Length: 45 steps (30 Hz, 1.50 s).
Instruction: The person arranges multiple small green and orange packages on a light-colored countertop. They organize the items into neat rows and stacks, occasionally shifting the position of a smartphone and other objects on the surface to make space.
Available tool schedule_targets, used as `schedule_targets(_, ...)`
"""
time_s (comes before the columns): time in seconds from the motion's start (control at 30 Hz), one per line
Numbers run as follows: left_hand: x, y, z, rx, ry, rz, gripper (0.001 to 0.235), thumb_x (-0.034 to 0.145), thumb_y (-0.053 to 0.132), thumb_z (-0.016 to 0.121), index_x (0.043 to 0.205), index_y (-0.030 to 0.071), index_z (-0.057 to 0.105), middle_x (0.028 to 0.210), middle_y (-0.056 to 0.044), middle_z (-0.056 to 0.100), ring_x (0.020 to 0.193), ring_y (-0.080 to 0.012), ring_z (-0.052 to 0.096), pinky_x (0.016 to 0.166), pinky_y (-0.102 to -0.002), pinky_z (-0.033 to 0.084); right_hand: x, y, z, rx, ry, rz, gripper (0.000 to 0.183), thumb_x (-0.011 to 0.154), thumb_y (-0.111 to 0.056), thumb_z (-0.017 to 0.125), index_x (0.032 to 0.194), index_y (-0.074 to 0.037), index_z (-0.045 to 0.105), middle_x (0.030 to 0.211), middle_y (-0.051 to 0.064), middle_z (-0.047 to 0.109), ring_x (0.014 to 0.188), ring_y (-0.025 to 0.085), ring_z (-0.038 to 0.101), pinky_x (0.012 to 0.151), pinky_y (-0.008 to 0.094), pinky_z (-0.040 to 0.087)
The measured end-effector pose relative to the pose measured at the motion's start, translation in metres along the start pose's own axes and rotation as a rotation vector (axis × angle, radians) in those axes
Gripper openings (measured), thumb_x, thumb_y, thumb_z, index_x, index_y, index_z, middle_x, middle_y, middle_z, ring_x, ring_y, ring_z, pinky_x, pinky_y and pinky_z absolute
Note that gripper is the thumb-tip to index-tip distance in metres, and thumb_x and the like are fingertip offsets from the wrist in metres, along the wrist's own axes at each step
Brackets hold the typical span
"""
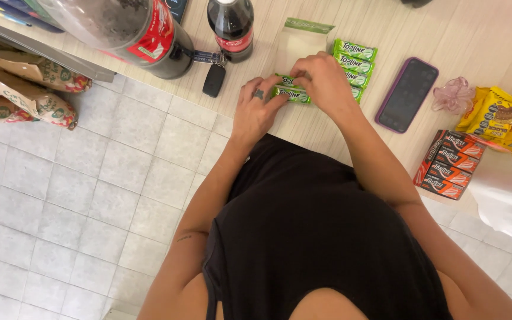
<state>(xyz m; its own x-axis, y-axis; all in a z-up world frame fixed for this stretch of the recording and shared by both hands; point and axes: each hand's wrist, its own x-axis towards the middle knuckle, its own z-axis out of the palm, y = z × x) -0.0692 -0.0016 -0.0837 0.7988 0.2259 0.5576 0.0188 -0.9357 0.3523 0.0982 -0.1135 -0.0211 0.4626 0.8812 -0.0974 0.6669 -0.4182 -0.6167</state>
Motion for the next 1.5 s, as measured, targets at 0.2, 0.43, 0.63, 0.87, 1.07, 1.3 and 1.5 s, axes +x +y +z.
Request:
schedule_targets(0.2, 0.009, 0.001, -0.006, 0.044, 0.038, 0.097, 0.014, 0.097, 0.004, 0.070, 0.097, 0.019, 0.068, 0.119, 0.003, 0.068, 0.114, -0.0285, 0.062, 0.090, -0.041, 0.044, 0.004, 0.025, 0.015, -0.133, 0.038, -0.108, 0.007, 0.090, -0.006, 0.080, 0.096, -0.010, 0.083, 0.090, 0.006, 0.068, 0.088, 0.033, 0.056, 0.074, 0.045, 0.047)
schedule_targets(0.43, 0.009, 0.004, -0.010, 0.099, -0.016, 0.110, 0.024, 0.097, -0.003, 0.062, 0.107, 0.017, 0.068, 0.119, 0.004, 0.069, 0.111, -0.0279, 0.062, 0.091, -0.042, 0.045, -0.039, 0.047, -0.027, -0.013, 0.292, -0.132, 0.005, 0.098, -0.002, 0.082, 0.102, -0.004, 0.080, 0.089, 0.006, 0.068, 0.091, 0.027, 0.058, 0.084, 0.040, 0.044)
schedule_targets(0.63, 0.007, 0.007, 0.004, 0.152, -0.113, 0.079, 0.030, 0.104, 0.018, 0.068, 0.133, 0.019, 0.064, 0.114, 0.002, 0.065, 0.111, -0.0316, 0.059, 0.092, -0.050, 0.046, -0.072, 0.062, -0.039, -0.052, 0.291, 0.149, 0.018, 0.093, -0.008, 0.086, 0.109, -0.007, 0.080, 0.101, 0.010, 0.061, 0.082, 0.026, 0.058, 0.075, 0.042, 0.048)
schedule_targets(0.87, 0.006, 0.009, 0.006, 0.096, -0.095, 0.020, 0.026, 0.100, 0.011, 0.069, 0.124, 0.020, 0.069, 0.124, -0.001, 0.062, 0.120, -0.0346, 0.056, 0.094, -0.054, 0.045, -0.071, 0.065, -0.034, -0.023, 0.283, 0.132, 0.015, 0.094, -0.004, 0.083, 0.107, -0.004, 0.077, 0.100, 0.010, 0.057, 0.085, 0.026, 0.054, 0.076, 0.042, 0.046)
schedule_targets(1.07, 0.005, 0.008, 0.008, 0.088, -0.058, 0.024, 0.024, 0.099, 0.009, 0.072, 0.120, 0.021, 0.070, 0.133, 0.001, 0.062, 0.126, -0.0334, 0.056, 0.095, -0.053, 0.046, -0.068, 0.064, -0.034, -0.035, 0.257, 0.151, 0.022, 0.090, -0.004, 0.086, 0.110, -0.005, 0.077, 0.099, 0.010, 0.062, 0.084, 0.026, 0.056, 0.075, 0.041, 0.048)
schedule_targets(1.3, 0.001, 0.005, 0.012, 0.066, -0.081, 0.015, 0.027, 0.098, 0.012, 0.076, 0.122, 0.021, 0.070, 0.133, 0.001, 0.062, 0.123, -0.0334, 0.056, 0.094, -0.053, 0.046, -0.066, 0.061, -0.037, 0.066, 0.256, 0.154, 0.016, 0.093, -0.002, 0.085, 0.098, -0.008, 0.071, 0.100, 0.008, 0.059, 0.081, 0.022, 0.053, 0.074, 0.037, 0.047)
schedule_targets(1.5, 0.001, 0.004, 0.012, 0.035, -0.082, 0.015, 0.028, 0.097, 0.012, 0.075, 0.123, 0.021, 0.068, 0.124, -0.003, 0.061, 0.124, -0.0361, 0.056, 0.093, -0.054, 0.046, -0.034, 0.009, -0.047, 0.191, 0.346, -0.150, 0.011, 0.101, -0.011, 0.083, 0.100, -0.003, 0.075, 0.094, 0.007, 0.072, 0.083, 0.021, 0.060, 0.091, 0.041, 0.045)
